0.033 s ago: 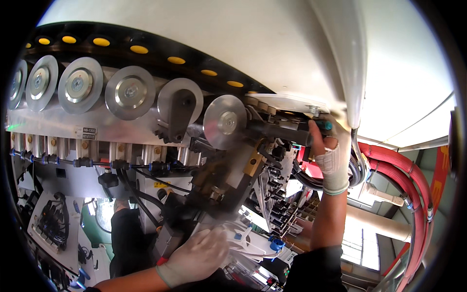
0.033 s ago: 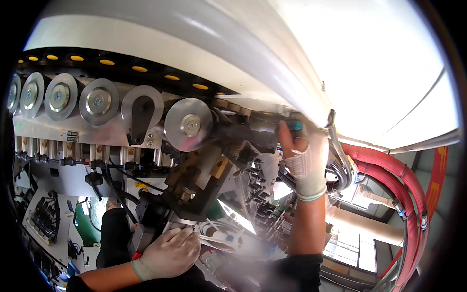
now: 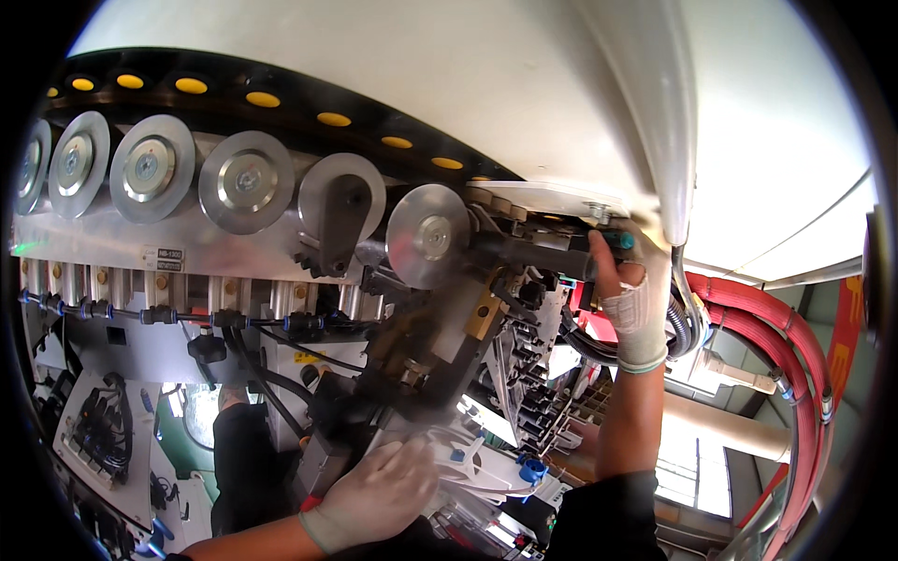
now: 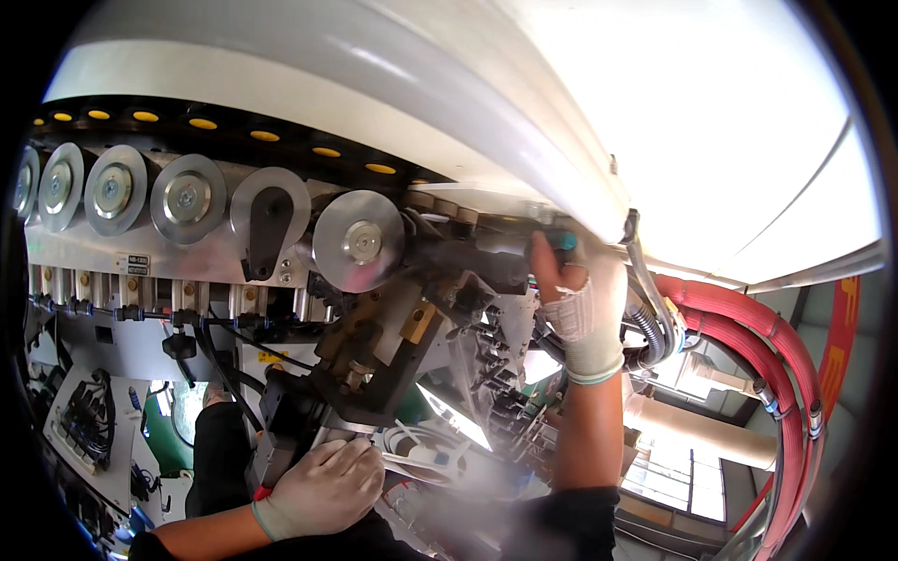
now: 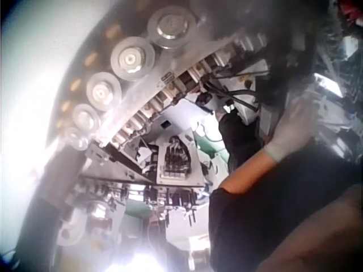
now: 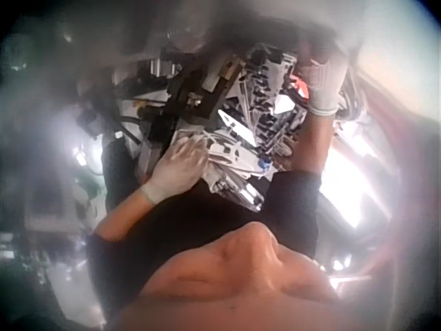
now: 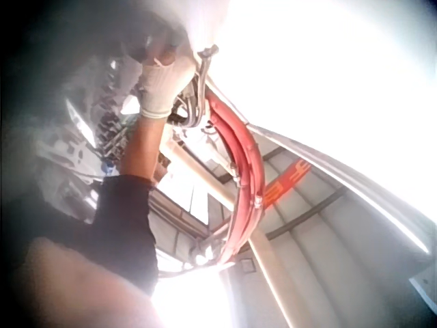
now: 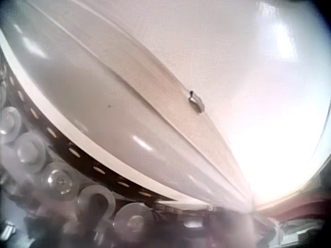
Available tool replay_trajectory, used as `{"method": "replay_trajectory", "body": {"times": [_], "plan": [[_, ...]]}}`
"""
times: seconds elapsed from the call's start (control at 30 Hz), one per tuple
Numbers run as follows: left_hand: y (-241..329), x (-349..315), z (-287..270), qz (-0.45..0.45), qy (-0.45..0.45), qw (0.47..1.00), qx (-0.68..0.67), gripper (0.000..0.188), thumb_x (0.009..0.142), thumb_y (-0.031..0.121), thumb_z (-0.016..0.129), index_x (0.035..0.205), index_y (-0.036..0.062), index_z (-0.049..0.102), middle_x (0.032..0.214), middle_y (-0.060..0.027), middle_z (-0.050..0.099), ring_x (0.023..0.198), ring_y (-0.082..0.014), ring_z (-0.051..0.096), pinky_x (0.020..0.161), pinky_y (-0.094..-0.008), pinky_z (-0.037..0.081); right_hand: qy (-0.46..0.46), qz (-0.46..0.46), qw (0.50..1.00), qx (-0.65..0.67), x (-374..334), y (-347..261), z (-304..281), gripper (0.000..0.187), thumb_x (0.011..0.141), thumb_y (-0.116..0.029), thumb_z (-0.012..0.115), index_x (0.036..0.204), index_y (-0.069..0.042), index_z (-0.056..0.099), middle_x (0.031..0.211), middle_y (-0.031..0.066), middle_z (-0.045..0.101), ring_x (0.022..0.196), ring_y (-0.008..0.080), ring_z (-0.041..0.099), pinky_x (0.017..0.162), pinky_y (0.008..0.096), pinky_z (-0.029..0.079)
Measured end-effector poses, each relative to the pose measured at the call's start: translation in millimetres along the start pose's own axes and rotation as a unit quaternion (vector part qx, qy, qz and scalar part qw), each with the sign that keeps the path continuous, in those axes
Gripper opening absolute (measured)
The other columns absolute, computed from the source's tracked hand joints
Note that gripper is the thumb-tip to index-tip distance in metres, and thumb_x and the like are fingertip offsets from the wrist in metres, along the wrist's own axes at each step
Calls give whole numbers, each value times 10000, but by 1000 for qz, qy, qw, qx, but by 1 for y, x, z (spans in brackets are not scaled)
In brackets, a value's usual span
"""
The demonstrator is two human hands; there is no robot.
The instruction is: The person operates a touchscreen panel and uses a screwdriver to adjust components inside an industrial edge-banding machine while feeding strips of material.
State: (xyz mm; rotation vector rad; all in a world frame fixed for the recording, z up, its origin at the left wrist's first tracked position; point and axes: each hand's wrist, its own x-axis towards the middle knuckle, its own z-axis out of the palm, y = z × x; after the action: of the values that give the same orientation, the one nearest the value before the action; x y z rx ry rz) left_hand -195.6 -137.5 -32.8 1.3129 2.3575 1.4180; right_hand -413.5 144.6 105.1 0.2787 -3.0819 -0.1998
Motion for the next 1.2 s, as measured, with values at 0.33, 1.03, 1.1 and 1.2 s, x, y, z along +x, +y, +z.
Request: {"method": "replay_trajectory", "body": {"times": [0.33,1.03,1.1,1.2], "plan": [[-1,6,-4,-1,-7,1000,-2,279,911,274,683,1060,42,725,1160,-82,681,1158,-241,641,939,-362,515,50,-40,998,-11,-2,13,11,193,925,-121,742,976,62,712,763,133,706,676,171,646,664,307,522],[0,6,-3,-12,-12,1000,-10,258,909,268,679,1037,46,708,1154,-86,675,1141,-243,651,928,-368,516,94,103,980,144,-21,12,16,120,897,-74,782,991,0,772,861,159,761,732,255,761,663,331,583],[-1,6,-4,-6,-13,1000,-5,259,910,269,679,1041,47,708,1159,-85,675,1139,-244,651,929,-369,515,98,103,978,151,-20,10,15,131,894,-89,790,993,-5,774,851,158,761,718,253,759,668,332,587],[0,7,-4,-12,-9,1000,2,263,909,269,679,1045,46,709,1167,-85,673,1143,-243,646,933,-370,511,100,66,985,127,-16,8,18,142,887,-96,796,999,-11,778,851,159,760,713,257,757,668,341,589]]}}
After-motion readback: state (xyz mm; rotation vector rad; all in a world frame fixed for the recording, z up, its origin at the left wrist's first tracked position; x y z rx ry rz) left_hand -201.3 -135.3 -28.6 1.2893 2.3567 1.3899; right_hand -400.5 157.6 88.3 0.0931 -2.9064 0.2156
